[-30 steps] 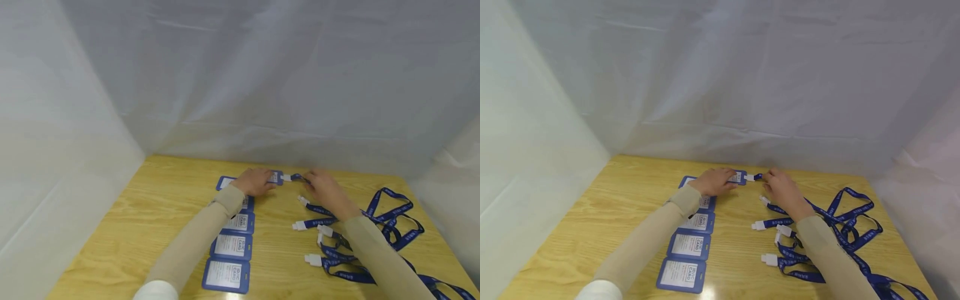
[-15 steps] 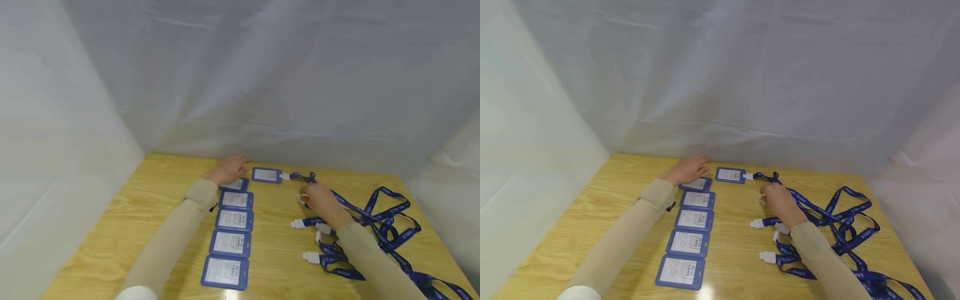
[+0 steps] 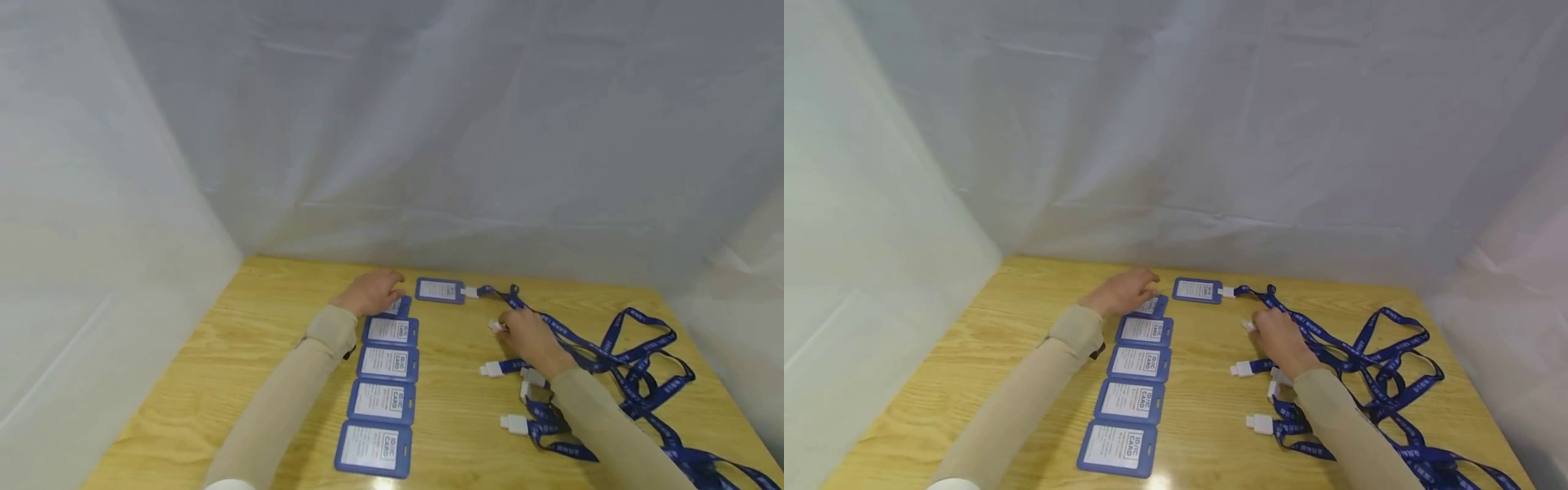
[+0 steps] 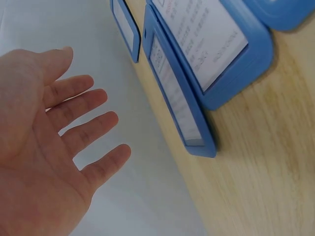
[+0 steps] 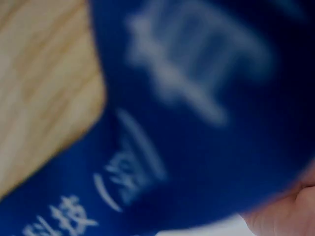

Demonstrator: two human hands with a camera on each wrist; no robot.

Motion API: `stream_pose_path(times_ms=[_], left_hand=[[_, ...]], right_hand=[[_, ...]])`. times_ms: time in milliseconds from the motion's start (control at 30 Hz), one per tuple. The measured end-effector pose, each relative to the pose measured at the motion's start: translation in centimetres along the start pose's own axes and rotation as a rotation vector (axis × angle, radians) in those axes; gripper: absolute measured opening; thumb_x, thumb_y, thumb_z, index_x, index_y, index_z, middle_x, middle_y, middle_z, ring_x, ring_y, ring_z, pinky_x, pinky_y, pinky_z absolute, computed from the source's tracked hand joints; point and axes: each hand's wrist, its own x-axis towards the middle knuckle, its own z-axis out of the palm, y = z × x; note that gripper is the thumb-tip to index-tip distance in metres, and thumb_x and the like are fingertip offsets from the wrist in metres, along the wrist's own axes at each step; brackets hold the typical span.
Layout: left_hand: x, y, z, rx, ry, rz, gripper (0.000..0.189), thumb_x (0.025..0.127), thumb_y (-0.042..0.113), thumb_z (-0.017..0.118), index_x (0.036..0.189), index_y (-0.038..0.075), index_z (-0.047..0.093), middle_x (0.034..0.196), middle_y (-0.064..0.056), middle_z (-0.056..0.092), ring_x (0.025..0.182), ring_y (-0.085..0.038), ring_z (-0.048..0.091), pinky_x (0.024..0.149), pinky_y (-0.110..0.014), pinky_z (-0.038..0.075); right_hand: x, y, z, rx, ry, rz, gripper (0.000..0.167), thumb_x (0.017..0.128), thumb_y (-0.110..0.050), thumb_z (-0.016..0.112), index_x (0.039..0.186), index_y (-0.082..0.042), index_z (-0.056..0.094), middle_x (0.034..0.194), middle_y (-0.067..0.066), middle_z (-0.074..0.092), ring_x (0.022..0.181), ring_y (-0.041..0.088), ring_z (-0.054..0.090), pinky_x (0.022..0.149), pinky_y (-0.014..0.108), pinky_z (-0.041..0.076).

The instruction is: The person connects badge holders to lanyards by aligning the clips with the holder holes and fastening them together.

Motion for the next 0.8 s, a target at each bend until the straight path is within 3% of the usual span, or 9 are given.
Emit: stream_pose_path(times_ms=[133,300,533,700,800], left_hand=[[-0.1,0.0,0.2,-0.004,0.002,-0.002,0.047,0.107,0.038,0.050,0.144,0.009,0.053,0.148,-0.011,0.054,0.138,-0.030,0.049,0.117,-0.046,0.041],[-0.3,-0.3,0.6,-0.023,0.014,-0.021,0.046,0.106,0.037,0.052,0.142,0.009,0.055,0.146,-0.009,0.055,0.136,-0.028,0.052,0.115,-0.045,0.043],[-0.6,-0.7,1.2,-0.028,0.002,-0.033,0.043,0.105,0.035,0.054,0.140,0.009,0.056,0.146,-0.009,0.055,0.134,-0.029,0.053,0.113,-0.046,0.045],[-0.8,-1.0,1.4,-0.029,-0.006,-0.041,0.042,0.106,0.034,0.053,0.139,0.009,0.058,0.143,-0.010,0.057,0.133,-0.029,0.055,0.113,-0.046,0.045],[-0.8,-1.1,1.6,-0.035,-0.023,-0.049,0.043,0.106,0.035,0.052,0.140,0.010,0.058,0.144,-0.009,0.057,0.133,-0.028,0.054,0.113,-0.045,0.045]], right_hand=[[0.0,0.6,0.4,0.036,-0.004,0.009,0.008,0.094,-0.008,0.071,0.094,0.000,0.072,0.079,0.008,0.067,0.063,0.014,0.055,0.057,0.031,0.049],[0.0,0.9,0.1,0.081,0.077,0.041,0.011,0.093,-0.006,0.070,0.097,0.001,0.061,0.084,0.012,0.064,0.068,0.019,0.059,0.057,0.033,0.052],[0.0,1.2,-0.4,0.123,0.130,0.026,0.018,0.093,-0.005,0.070,0.085,-0.007,0.053,0.076,0.007,0.055,0.061,0.018,0.047,0.054,0.030,0.040],[0.3,1.1,-0.5,0.134,0.142,0.025,0.012,0.093,-0.004,0.069,0.101,-0.001,0.061,0.086,0.009,0.062,0.070,0.018,0.055,0.059,0.034,0.048],[0.3,1.1,-0.5,0.124,0.161,0.023,0.012,0.092,-0.003,0.069,0.102,0.000,0.062,0.088,0.011,0.063,0.073,0.020,0.057,0.062,0.036,0.051]])
